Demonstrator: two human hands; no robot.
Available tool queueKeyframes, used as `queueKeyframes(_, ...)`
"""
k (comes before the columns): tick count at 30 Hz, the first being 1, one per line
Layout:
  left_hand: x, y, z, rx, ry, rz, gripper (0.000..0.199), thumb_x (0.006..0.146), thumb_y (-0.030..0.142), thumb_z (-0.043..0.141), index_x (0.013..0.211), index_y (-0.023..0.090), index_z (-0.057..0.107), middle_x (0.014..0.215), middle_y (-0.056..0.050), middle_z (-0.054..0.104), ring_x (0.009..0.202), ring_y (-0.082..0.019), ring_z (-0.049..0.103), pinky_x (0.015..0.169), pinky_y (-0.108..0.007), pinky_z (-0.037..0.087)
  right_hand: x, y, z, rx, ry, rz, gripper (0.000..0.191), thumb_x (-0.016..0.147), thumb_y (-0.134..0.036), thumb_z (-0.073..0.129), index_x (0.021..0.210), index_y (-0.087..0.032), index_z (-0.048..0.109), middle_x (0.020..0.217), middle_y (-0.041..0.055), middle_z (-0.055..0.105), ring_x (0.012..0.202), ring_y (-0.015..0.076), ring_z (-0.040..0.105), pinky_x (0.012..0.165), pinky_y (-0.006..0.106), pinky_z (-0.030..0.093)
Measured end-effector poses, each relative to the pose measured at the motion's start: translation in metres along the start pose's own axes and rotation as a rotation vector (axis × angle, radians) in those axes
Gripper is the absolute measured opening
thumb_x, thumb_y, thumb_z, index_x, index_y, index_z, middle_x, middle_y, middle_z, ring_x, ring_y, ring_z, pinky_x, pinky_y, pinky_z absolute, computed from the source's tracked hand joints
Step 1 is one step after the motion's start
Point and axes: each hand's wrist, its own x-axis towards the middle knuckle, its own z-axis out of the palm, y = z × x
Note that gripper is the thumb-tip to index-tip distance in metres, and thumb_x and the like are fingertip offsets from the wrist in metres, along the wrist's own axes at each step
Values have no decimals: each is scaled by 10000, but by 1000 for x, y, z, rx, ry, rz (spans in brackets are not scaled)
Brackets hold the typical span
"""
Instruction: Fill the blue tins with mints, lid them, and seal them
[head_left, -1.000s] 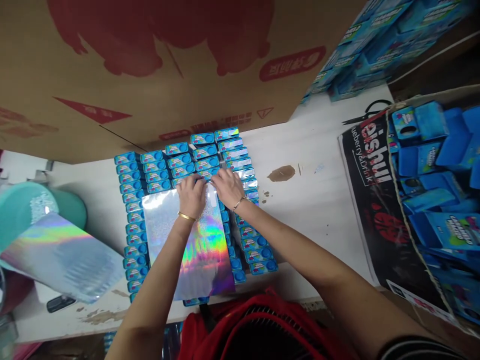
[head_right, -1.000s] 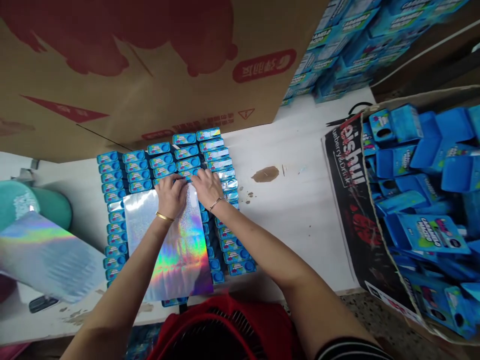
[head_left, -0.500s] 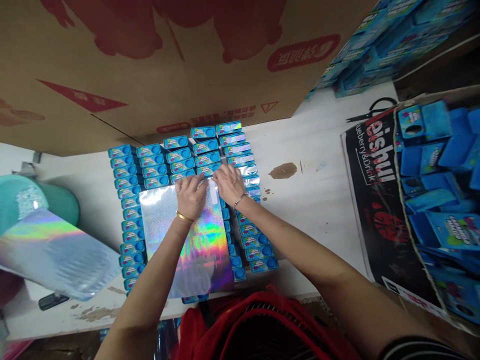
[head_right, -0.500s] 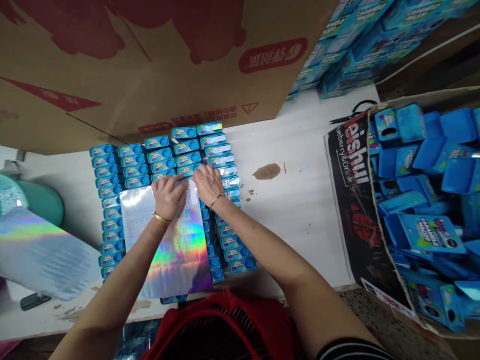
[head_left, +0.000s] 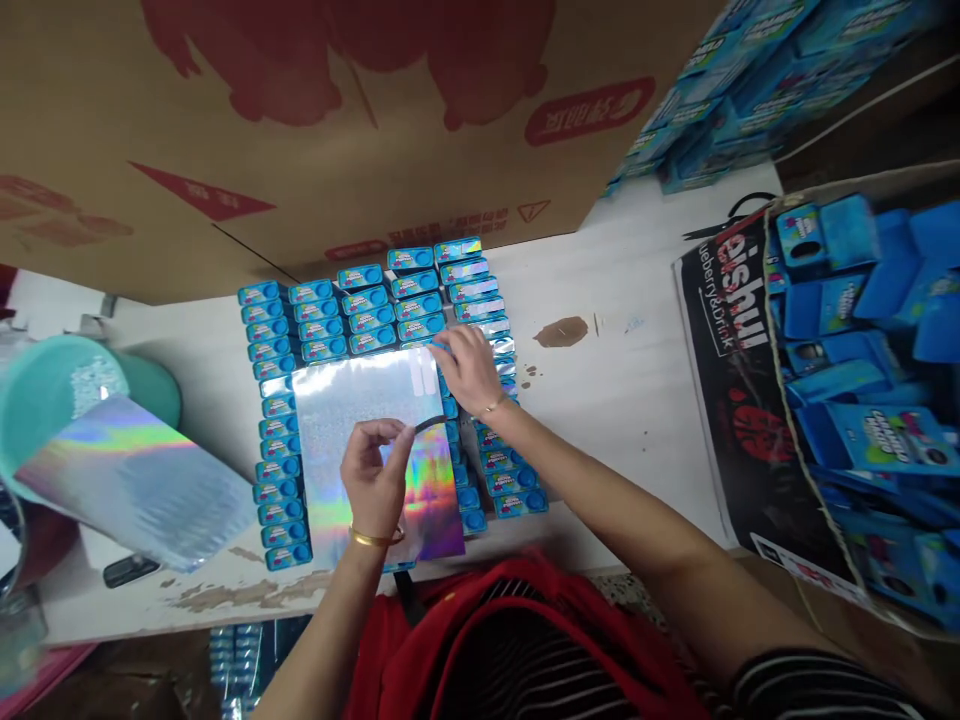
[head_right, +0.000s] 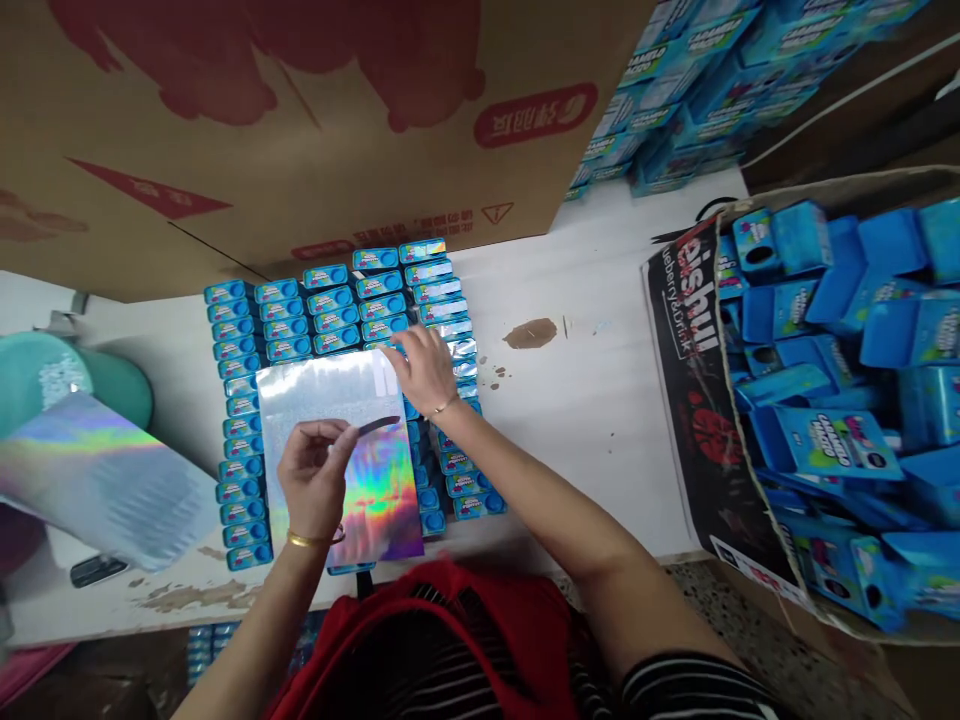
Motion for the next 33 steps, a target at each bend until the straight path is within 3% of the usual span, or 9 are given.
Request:
queueKeyframes(3, -11, 10, 14, -287, 55, -240, 256, 683, 301, 752, 721, 193, 523, 727, 18, 598, 685, -107, 565, 697, -253, 457, -48, -12, -28, 417, -6, 210, 523, 958, -550, 249, 902, -196, 630, 866, 60, 628, 850, 195, 559, 808, 329, 422)
queueKeyframes(5, -17, 8, 26, -365, 39, -330, 277, 648, 311, 769, 703, 186, 529, 678, 27, 584, 635, -91, 542, 667, -236, 451, -82, -15, -42, 581, -63, 362, 506, 903, -617, 349, 856, -200, 632, 796, 37, 622, 766, 178, 555, 730, 306, 431)
queueKeyframes(8, -28, -1, 46, -425, -2, -439, 292, 605, 317, 786, 676, 180, 538, 599, 43, 548, 580, -80, 510, 628, -220, 435, -119, -13, -56, 665, -63, 492, 383, 801, -572, 575, 729, -196, 588, 670, -10, 550, 645, 138, 489, 634, 269, 395)
queueKeyframes(10, -36, -8, 60, -441, -33, -487, 295, 586, 316, 793, 660, 176, 544, 576, 46, 542, 557, -75, 496, 609, -214, 425, -132, -6, -62, 663, 3, 540, 351, 790, -526, 609, 689, -195, 555, 620, -29, 494, 596, 118, 435, 585, 253, 357)
queueKeyframes(19, -34, -15, 101, -404, -66, -460, 290, 573, 313, 795, 664, 168, 560, 616, 27, 588, 597, -86, 532, 638, -222, 433, -122, 30, -80, 653, 217, 641, 436, 774, -629, 568, 704, -199, 542, 645, -17, 536, 578, 112, 452, 568, 251, 387)
queueKeyframes(22, -30, -13, 105, -429, -59, -447, 288, 584, 311, 792, 671, 170, 556, 610, 33, 577, 581, -81, 520, 632, -222, 430, -119, 26, -79, 707, 195, 744, 481, 751, -673, 547, 751, -195, 597, 662, -12, 561, 552, 107, 449, 526, 249, 376)
queueKeyframes(25, -28, -15, 107, -455, -72, -446, 278, 602, 312, 781, 676, 173, 552, 613, 34, 576, 582, -81, 515, 636, -223, 427, -119, 23, -76, 822, 119, 802, 414, 698, -604, 643, 757, -194, 617, 662, -16, 577, 573, 114, 473, 549, 253, 395)
queueKeyframes(30, -25, -29, 109, -310, -104, -400, 249, 630, 325, 749, 676, 181, 550, 634, 24, 574, 617, -108, 528, 666, -259, 430, -118, 36, -70, 730, 208, 706, 289, 680, -466, 685, 698, -195, 585, 631, -27, 553, 599, 121, 473, 578, 257, 396)
queueKeyframes(33, -22, -37, 111, -42, -106, -183, 190, 693, 320, 699, 678, 191, 561, 740, -5, 591, 755, -152, 559, 779, -315, 433, -114, 48, -70, 499, 228, 589, 239, 751, -427, 628, 711, -196, 584, 641, -18, 542, 595, 127, 453, 577, 267, 387)
